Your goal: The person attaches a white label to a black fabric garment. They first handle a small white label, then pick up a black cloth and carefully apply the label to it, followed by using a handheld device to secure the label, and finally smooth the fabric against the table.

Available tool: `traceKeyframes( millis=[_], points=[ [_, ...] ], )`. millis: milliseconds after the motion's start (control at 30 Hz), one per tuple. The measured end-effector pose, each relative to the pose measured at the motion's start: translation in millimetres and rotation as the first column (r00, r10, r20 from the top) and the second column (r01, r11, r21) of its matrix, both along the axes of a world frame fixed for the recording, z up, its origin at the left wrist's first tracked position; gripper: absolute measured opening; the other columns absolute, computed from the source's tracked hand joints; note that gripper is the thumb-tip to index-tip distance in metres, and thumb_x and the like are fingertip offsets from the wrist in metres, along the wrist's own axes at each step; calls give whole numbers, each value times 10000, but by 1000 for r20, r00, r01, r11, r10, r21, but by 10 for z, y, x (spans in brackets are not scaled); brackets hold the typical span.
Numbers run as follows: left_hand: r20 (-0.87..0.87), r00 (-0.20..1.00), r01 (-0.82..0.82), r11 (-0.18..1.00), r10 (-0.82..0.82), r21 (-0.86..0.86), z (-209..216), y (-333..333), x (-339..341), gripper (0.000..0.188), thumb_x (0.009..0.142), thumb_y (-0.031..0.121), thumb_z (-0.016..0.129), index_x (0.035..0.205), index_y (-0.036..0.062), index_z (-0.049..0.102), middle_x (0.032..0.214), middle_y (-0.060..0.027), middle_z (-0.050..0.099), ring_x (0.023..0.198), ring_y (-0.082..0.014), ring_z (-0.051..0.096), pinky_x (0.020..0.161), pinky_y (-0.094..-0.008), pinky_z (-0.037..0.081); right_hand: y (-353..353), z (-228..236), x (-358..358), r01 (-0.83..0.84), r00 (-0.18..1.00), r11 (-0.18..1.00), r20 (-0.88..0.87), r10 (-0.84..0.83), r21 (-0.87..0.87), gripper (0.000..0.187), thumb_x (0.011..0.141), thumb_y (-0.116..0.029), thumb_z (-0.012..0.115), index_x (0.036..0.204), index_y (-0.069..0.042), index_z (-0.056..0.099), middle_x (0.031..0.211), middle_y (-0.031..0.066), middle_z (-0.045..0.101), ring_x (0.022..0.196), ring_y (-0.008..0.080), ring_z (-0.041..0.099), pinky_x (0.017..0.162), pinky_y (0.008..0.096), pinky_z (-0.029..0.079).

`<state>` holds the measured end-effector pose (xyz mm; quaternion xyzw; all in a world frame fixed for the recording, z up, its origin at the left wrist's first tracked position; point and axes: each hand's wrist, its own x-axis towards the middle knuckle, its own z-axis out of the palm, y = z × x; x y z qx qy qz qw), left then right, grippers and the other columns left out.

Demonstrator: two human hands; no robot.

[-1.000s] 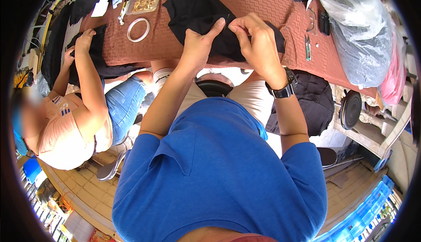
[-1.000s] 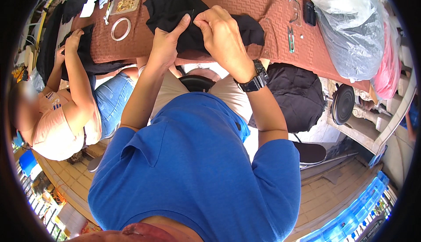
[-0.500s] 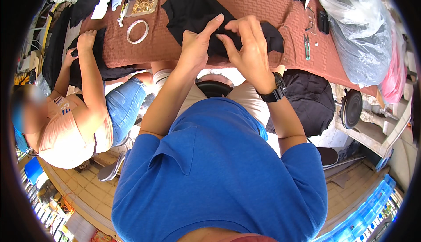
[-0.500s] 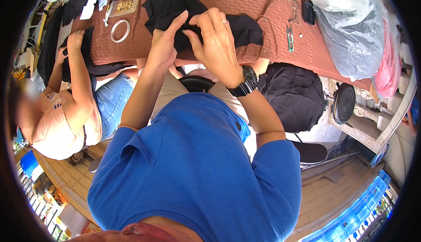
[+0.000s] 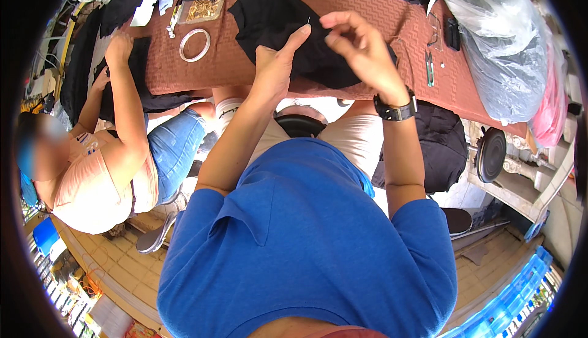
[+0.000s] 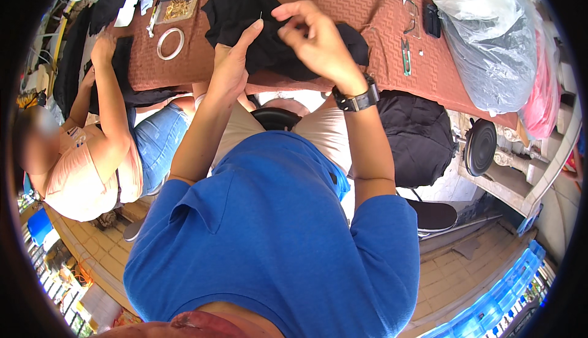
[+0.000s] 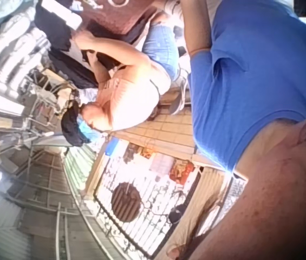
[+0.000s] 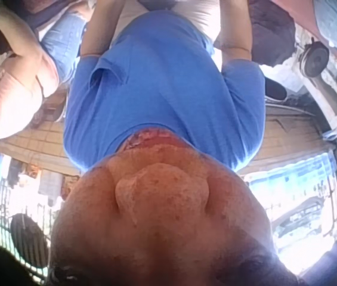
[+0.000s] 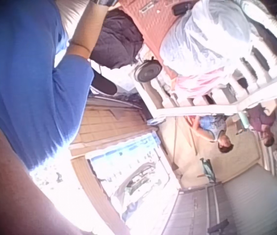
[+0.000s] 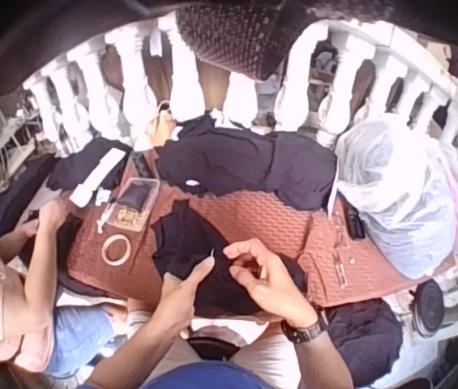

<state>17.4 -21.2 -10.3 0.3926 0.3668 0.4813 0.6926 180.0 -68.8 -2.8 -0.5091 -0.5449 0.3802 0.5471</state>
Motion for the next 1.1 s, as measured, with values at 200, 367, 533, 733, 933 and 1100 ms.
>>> traceKeyframes(
  millis=[200, 367, 533, 733, 933, 1100],
  points=[
    [-170, 985, 47, 997, -34, 69, -184, 31, -42, 198, 891, 172, 785, 938, -18, 755, 856, 20, 704, 750, -41, 590, 657, -232, 475, 149, 60, 44, 22, 959, 1000, 281, -26, 18, 178, 932, -152, 697, 1063, -40, 741, 920, 37, 633, 767, 120, 568, 689, 276, 463],
    [-147, 989, 6, 984, 21, 179, -169, -4, -13, 177, 886, 162, 789, 863, -10, 758, 749, 47, 670, 657, -17, 531, 579, -223, 433, 228, 13, 2, 4, 953, 999, 302, -15, 37, 157, 930, -150, 690, 975, -2, 716, 837, 40, 622, 669, 109, 528, 620, 272, 448],
    [-252, 968, 36, 985, 8, 169, -162, -21, -59, 182, 879, 147, 791, 816, -19, 750, 711, 51, 655, 642, -19, 524, 571, -228, 430, 451, 8, 45, 170, 963, 975, 187, -195, 146, 171, 956, -142, 640, 1023, 13, 668, 743, 57, 649, 674, 93, 574, 617, 258, 470],
    [-325, 945, 136, 944, -32, 302, -270, -17, -85, 203, 871, 135, 791, 816, -51, 731, 709, 34, 672, 630, -42, 530, 601, -248, 465, 956, 422, 747, -18, 920, 993, -387, 62, 116, 126, 1071, -185, 509, 1070, -65, 549, 854, 63, 667, 655, 105, 600, 570, 236, 491],
    [-349, 937, 167, 907, -23, 387, -256, -12, -150, 213, 884, 144, 777, 859, -62, 731, 768, -16, 719, 684, -73, 591, 644, -265, 494, 1235, 359, 1131, 158, 955, 919, -294, -49, 362, 108, 1066, -188, 527, 1030, -86, 528, 776, 18, 571, 605, 95, 511, 532, 224, 394],
    [-424, 900, 251, 917, -103, 310, -347, -9, -144, 219, 901, 154, 762, 897, -64, 740, 805, -50, 741, 714, -86, 619, 671, -268, 507, 1164, 254, 1041, 187, 964, 914, -244, -101, 361, 99, 1070, -187, 513, 1052, -90, 513, 788, 22, 567, 611, 95, 507, 542, 223, 404]
  ],
)
